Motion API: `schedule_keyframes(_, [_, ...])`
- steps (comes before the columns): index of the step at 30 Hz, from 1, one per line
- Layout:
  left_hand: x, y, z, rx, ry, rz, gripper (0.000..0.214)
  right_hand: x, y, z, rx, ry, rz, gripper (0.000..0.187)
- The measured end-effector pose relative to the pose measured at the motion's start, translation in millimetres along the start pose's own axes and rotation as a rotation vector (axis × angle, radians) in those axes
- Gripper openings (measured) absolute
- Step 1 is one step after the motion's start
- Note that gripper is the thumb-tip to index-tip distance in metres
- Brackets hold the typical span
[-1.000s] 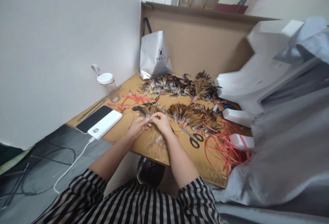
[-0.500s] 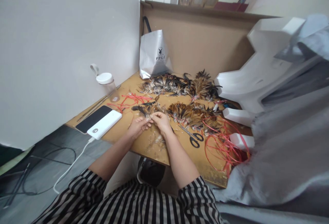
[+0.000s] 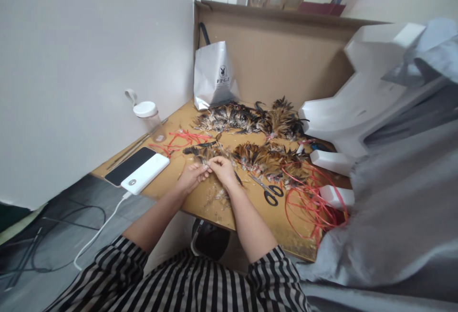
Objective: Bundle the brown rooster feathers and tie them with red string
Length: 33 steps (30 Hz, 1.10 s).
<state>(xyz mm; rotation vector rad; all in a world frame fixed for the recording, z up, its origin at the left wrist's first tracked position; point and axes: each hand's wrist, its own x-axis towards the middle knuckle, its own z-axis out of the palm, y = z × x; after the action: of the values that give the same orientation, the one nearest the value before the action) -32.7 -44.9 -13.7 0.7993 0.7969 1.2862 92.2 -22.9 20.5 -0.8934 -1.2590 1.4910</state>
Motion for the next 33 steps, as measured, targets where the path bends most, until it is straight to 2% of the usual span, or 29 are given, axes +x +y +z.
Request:
schedule_keyframes(5, [-0.3,0.0,-1.9,-0.045,-0.002,0.005,0.022,2.2,-4.9,-8.0,0.072,0.057,0.010,0.024])
schedule_keyframes(9, [-0.2,0.1,-2.7,-0.054,0.015,0.005,0.022,3.6,-8.6,-14.0,0.164,0.044,0.035,0.023])
schedule_keyframes(12, [-0.1,0.2,-2.8,-0.055,0.004,0.007,0.021,3.5,-10.6,-17.4,0.152,0.035,0.099,0.024])
schedule_keyframes(20, [-0.3,1.2,-3.5,-0.084,0.000,0.017,0.019,2.6,-9.4,-24.3,-0.010,-0.129,0.298,0.031])
schedule_keyframes(26, [-1.3,1.5,-1.5,-0.048,-0.037,0.009,0.021,0.8,-4.2,-12.0,0.087,-0.121,0.212,0.032])
schedule_keyframes(33, [-0.6,0.7,-1.0,-0.002,0.006,-0.018,0.024,2.2,-7.8,-14.3,0.120,0.030,0.115,0.030])
